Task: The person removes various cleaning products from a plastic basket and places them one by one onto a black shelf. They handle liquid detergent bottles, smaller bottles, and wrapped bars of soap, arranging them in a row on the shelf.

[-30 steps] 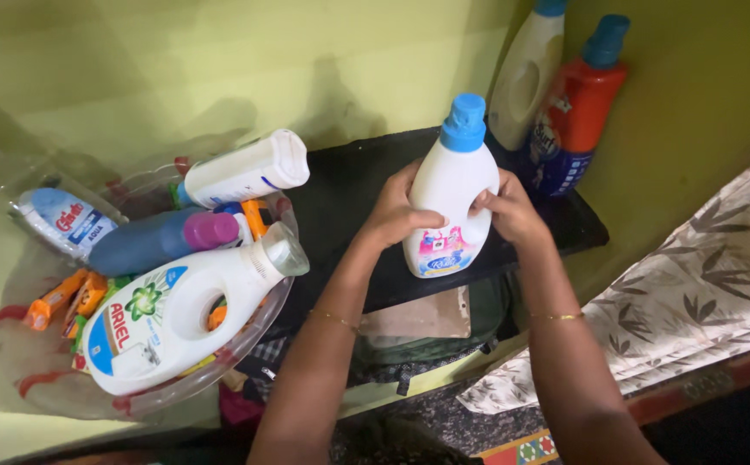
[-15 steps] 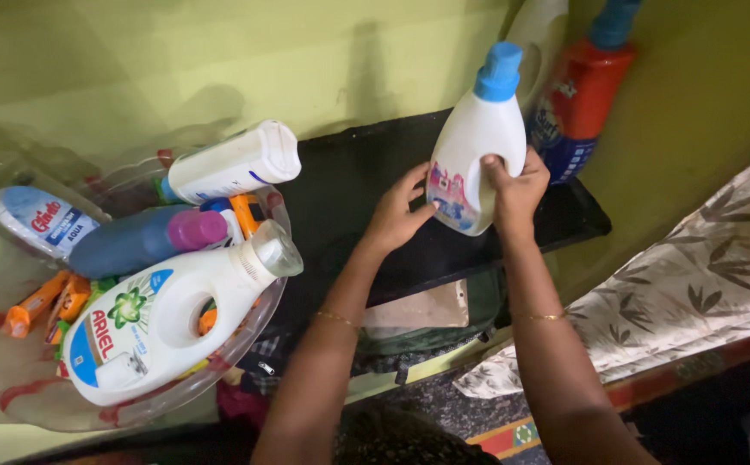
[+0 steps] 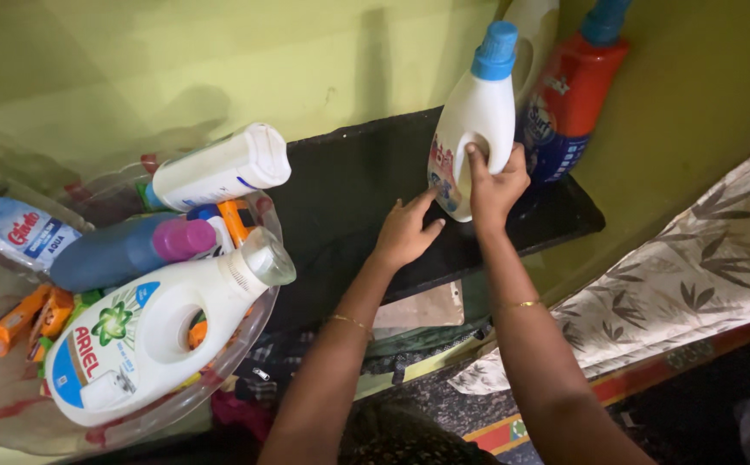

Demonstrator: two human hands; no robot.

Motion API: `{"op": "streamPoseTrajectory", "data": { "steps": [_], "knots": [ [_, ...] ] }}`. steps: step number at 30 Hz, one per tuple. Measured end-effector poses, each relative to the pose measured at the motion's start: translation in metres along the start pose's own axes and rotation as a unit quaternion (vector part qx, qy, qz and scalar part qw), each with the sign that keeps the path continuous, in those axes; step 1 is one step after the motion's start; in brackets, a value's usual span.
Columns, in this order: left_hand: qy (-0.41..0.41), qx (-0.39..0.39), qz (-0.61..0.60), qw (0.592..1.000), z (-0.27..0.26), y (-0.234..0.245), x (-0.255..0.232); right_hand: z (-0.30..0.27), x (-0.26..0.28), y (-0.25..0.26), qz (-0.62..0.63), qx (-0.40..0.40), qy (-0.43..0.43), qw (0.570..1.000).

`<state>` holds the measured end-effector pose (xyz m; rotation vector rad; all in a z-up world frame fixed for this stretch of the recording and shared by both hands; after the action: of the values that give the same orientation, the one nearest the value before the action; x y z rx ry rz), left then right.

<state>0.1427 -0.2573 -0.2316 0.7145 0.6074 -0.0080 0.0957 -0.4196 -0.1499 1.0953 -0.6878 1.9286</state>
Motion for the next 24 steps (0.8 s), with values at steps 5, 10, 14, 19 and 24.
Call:
{"op": "streamPoseTrajectory", "data": {
  "steps": [5, 10, 14, 19, 24],
  "knots": [
    [-0.017, 0.013, 0.057, 0.998, 0.001, -0.014, 0.006, 0.005, -0.014, -0.006, 0.017, 0.003, -0.02, 1.0],
    [-0.001, 0.03, 0.076, 0.997, 0.01, -0.022, 0.008, 0.004, -0.016, -0.009, 0.008, 0.01, -0.016, 1.0],
    [0.038, 0.046, 0.085, 0.995, 0.016, -0.028, 0.008, 0.003, -0.016, -0.011, -0.01, 0.014, -0.005, 1.0],
    [0.05, 0.035, 0.096, 0.994, 0.028, -0.035, 0.008, 0.01, -0.02, -0.017, -0.017, 0.012, -0.004, 1.0],
    [0.03, 0.016, 0.125, 0.992, 0.034, -0.04, 0.009, 0.019, -0.029, -0.021, -0.014, 0.014, -0.007, 1.0]
  ]
}}
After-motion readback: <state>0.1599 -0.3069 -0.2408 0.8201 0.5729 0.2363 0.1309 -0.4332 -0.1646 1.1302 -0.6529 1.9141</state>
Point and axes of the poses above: each hand's wrist, its own z-axis towards the middle knuckle, its own y-axis out of the back of the hand, x = y × z, the point moved 6 cm from there along z, towards the middle knuckle, and after that the axes turned 14 degrees about -y, right-handed, at the moved point
